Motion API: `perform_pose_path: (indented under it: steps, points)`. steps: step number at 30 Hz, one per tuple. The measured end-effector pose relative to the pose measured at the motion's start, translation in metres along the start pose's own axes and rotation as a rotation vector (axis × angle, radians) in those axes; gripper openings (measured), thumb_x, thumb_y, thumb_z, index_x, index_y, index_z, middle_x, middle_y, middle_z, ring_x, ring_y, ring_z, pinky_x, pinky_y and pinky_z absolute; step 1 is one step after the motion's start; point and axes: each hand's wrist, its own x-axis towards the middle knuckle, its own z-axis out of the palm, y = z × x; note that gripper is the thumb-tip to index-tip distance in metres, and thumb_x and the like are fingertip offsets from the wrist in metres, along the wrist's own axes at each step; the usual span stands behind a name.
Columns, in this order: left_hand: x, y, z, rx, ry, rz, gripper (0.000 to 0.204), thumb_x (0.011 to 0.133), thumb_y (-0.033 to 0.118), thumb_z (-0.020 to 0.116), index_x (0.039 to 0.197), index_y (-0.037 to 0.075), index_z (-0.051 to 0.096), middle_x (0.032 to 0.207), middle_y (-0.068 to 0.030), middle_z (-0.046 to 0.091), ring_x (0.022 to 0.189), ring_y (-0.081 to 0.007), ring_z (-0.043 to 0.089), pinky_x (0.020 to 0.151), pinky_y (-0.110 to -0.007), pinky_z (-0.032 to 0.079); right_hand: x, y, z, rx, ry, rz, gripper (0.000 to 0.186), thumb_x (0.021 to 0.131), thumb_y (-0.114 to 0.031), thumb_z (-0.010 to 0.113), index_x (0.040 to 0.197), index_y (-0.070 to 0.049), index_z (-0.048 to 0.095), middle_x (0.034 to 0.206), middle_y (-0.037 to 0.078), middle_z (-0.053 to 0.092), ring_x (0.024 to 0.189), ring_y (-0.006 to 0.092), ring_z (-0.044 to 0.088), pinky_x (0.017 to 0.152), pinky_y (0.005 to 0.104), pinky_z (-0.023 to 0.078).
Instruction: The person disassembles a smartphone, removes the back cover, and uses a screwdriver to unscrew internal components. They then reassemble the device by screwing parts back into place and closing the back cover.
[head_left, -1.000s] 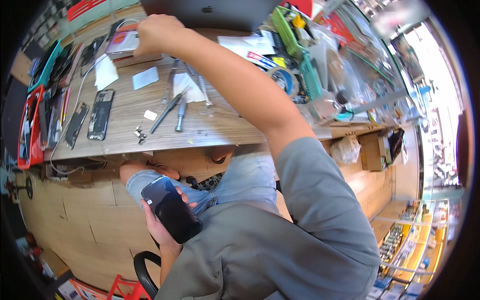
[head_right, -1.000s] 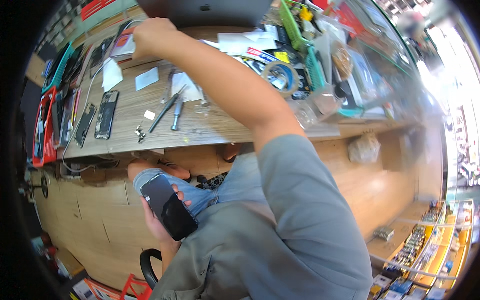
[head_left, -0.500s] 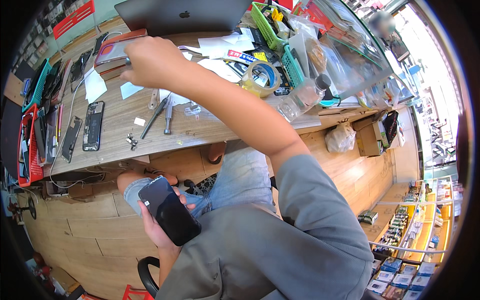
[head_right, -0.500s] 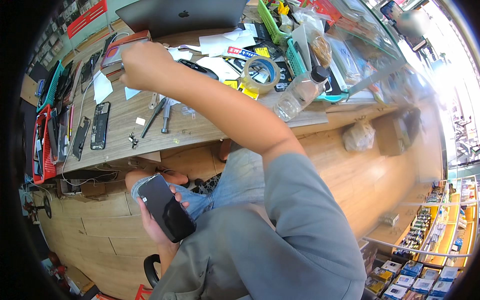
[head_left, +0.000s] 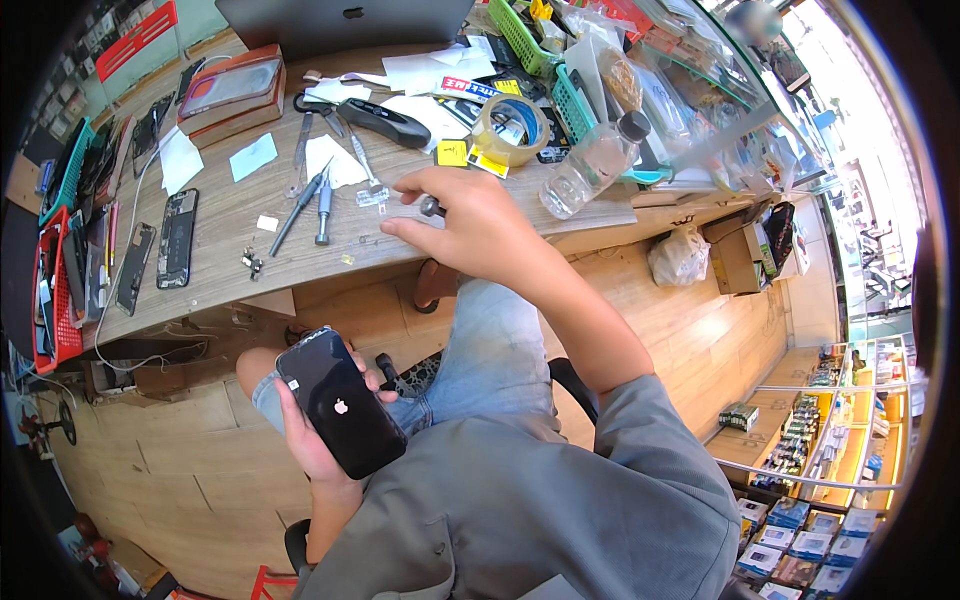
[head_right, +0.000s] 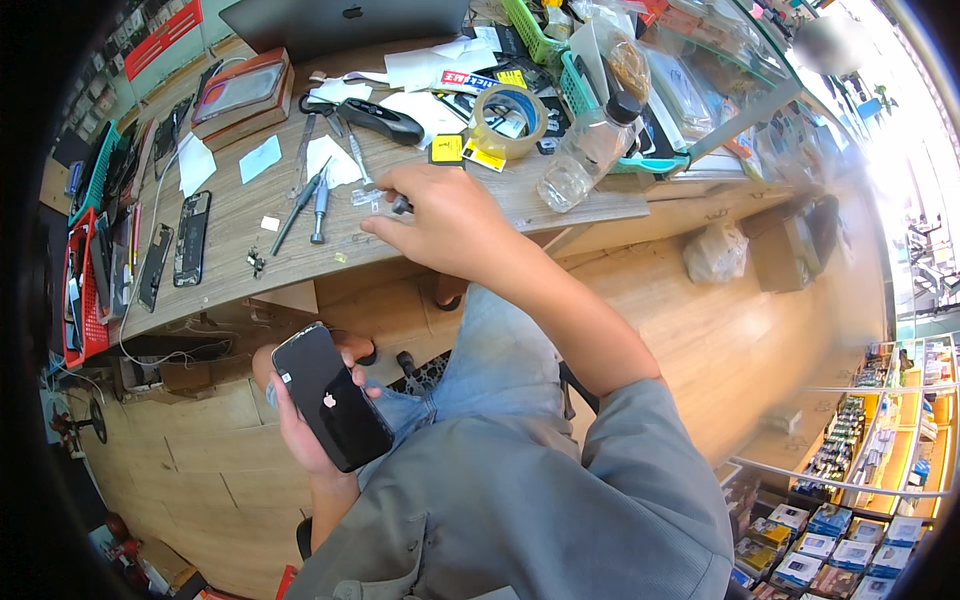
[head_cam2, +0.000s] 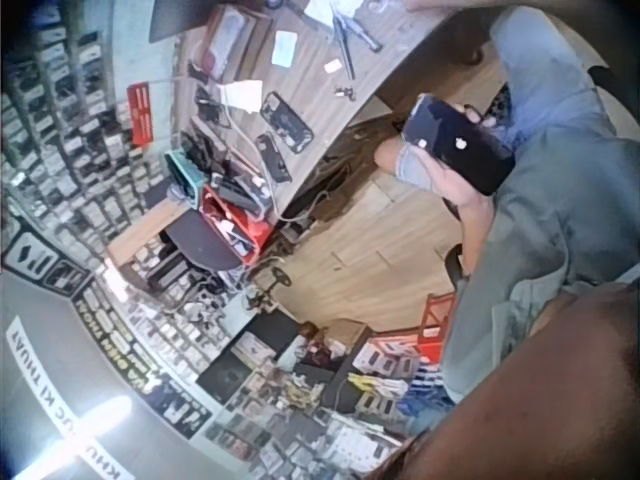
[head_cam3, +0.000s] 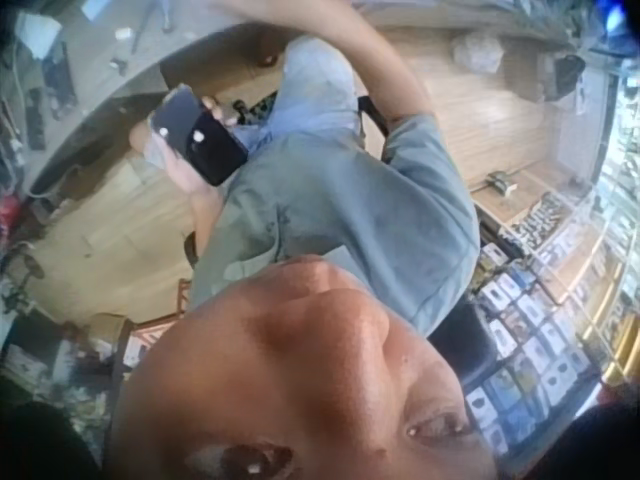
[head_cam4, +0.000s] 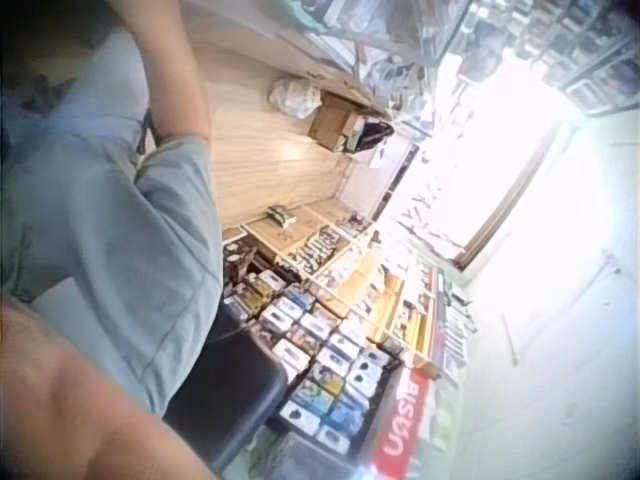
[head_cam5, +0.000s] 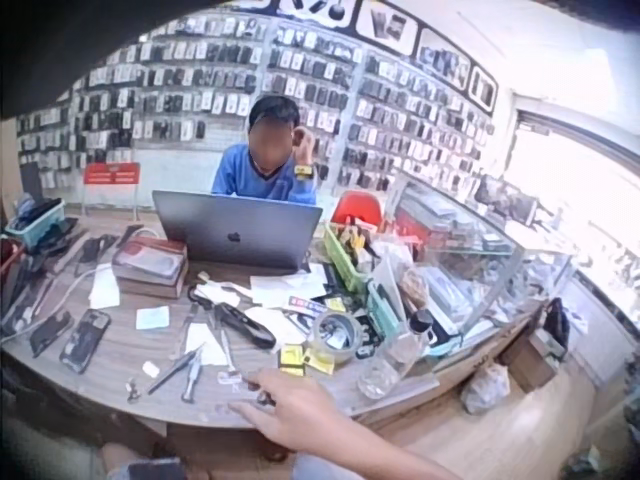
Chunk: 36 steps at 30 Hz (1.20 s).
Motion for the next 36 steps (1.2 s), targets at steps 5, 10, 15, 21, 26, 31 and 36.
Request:
perform_pose_path:
  steps: [5,10,15,21,26,31,36]
  points:
    - [-0.01,-0.01,-0.004,-0.04,-0.04,0.0,0.088,0.12,0.073,0.025,0.158,-0.001,0.053,0.13,-0.0202,0.066,0.112,-0.0356,0.068,0.102,-0.058,0.064,-0.03,-0.006,-0.01,0.039,-0.024,0.111,0.045,0.094,-0.034,0.092,0.121,0.001,0.082,0.109,0.018,0.084,0.087,0.0366,0.08,0.08,0.0433,0.064]
    - [-0.023,-0.029,-0.001,-0.075,-0.006,0.008,0.088,0.12,0.073,0.023,0.158,-0.001,0.054,0.13,-0.0198,0.067,0.113,-0.0346,0.069,0.102,-0.058,0.064,-0.059,-0.015,-0.018,0.067,-0.034,0.179,0.043,0.094,-0.028,0.094,0.122,0.002,0.082,0.107,0.016,0.085,0.088,0.0288,0.081,0.078,0.0383,0.064]
    - [-0.029,-0.037,0.003,-0.084,-0.01,0.01,0.089,0.121,0.072,0.022,0.158,-0.003,0.054,0.13,-0.0196,0.068,0.113,-0.034,0.071,0.102,-0.058,0.065,-0.09,-0.018,-0.025,0.115,-0.038,0.249,0.036,0.096,-0.018,0.094,0.124,0.001,0.083,0.108,0.009,0.087,0.093,0.0117,0.079,0.074,0.0287,0.061]
    - [-0.02,-0.034,0.01,-0.134,-0.042,-0.021,0.088,0.121,0.072,0.024,0.157,-0.001,0.057,0.134,-0.0223,0.071,0.117,-0.035,0.076,0.105,-0.061,0.065,-0.142,-0.025,-0.022,0.321,-0.116,0.418,0.034,0.098,-0.018,0.093,0.124,0.0,0.083,0.106,0.005,0.087,0.079,0.0063,0.068,0.066,0.0244,0.05]
    - [0.007,-0.048,0.025,-0.134,-0.096,-0.006,0.088,0.12,0.073,0.026,0.154,-0.002,0.059,0.135,-0.0225,0.072,0.121,-0.0377,0.076,0.109,-0.059,0.063,-0.19,-0.041,-0.023,0.634,-0.306,0.678,0.054,0.096,-0.012,0.095,0.144,0.001,0.074,0.118,0.002,0.083,0.07,-0.0013,0.049,0.063,0.0187,0.04]
    - [0.047,-0.062,0.047,-0.082,-0.056,-0.037,0.092,0.117,0.079,0.031,0.152,0.0,0.063,0.136,-0.0225,0.072,0.125,-0.042,0.075,0.111,-0.058,0.063,-0.213,-0.05,-0.016,0.772,-0.186,0.575,0.089,0.089,-0.006,0.1,0.166,0.0,0.056,0.131,0.009,0.079,0.068,-0.0011,0.048,0.062,0.0176,0.038]
    - [0.097,-0.08,0.071,0.007,-0.023,-0.076,0.087,0.12,0.073,0.031,0.152,0.0,0.063,0.131,-0.0243,0.076,0.119,-0.0438,0.079,0.101,-0.055,0.066,-0.199,-0.042,-0.007,0.734,0.082,0.566,0.096,0.091,-0.01,0.1,0.172,0.0,0.049,0.137,0.014,0.081,0.065,0.0001,0.053,0.054,0.018,0.037]
